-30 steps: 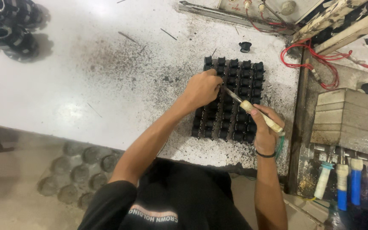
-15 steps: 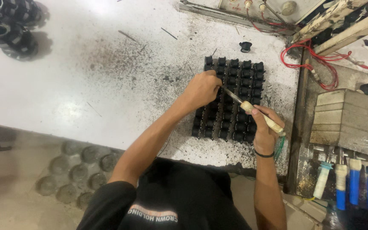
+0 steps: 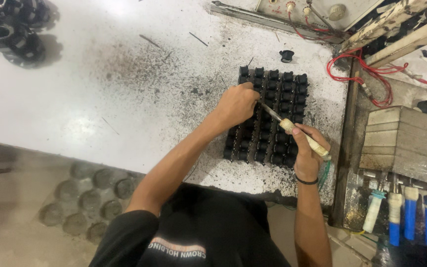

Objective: The person solders wires onto a grid of black cylindrical components on a workbench, holding each part steady with one hand while applying a heated soldering iron with the other, working through the rows one at a time. Near the end, the person uses a red-cabled tester on the soldered components.

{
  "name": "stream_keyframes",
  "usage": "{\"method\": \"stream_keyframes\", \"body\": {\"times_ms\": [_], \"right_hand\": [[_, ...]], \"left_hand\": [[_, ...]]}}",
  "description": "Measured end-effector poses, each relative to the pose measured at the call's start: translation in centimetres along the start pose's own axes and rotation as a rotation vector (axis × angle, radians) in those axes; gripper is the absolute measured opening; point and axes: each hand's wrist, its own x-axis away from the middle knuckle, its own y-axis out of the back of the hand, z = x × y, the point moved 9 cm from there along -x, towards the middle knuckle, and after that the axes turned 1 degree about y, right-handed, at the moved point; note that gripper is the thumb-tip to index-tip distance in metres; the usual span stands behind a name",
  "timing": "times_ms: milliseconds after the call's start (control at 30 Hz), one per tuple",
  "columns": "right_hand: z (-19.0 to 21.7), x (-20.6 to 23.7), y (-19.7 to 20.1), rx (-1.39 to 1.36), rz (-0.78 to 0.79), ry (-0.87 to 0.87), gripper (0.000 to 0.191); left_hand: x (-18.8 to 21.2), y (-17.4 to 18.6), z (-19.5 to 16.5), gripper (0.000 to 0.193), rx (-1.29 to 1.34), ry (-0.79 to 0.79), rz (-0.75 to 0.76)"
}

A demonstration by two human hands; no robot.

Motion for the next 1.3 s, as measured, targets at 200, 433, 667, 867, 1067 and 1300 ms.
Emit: {"method": "stream_keyframes", "body": {"times_ms": [200,433,667,867,1067,1300], "right_hand": [[0.1,0.2,0.7,0.024,-0.058,0.037,0.016],[0.4,0.2,0.6,0.08,-0.052,0.037,0.016],[0.5,0.3,0.6,0.093,-0.05,0.02,0.017],[-0.8,0.3,0.8,0.115,-0.043,-0.004,0.02],[3.1,-0.7,2.1,0.08,-0.046,0.286,0.016],[1.1,-3.2,0.9,0.078,-0.024,0.093,0.017]], "left_hand": [[0.0,-0.7,0.1,0.013,-0.038,0.0,0.021],[0.1,-0.6,0.2,0.014,-0.032,0.012,0.01],[0.3,-0.3,0.0,0.009,-0.033,0.004,-0.012],[-0.1,-1.0,0.3,0.008,-0.05,0.002,0.002],[0.0,2.7,-2.3,0.013,-0.08,-0.012,-0.039],[-5.1,11.5,-9.4,0.009,0.141,-0.209,-0.232]]}}
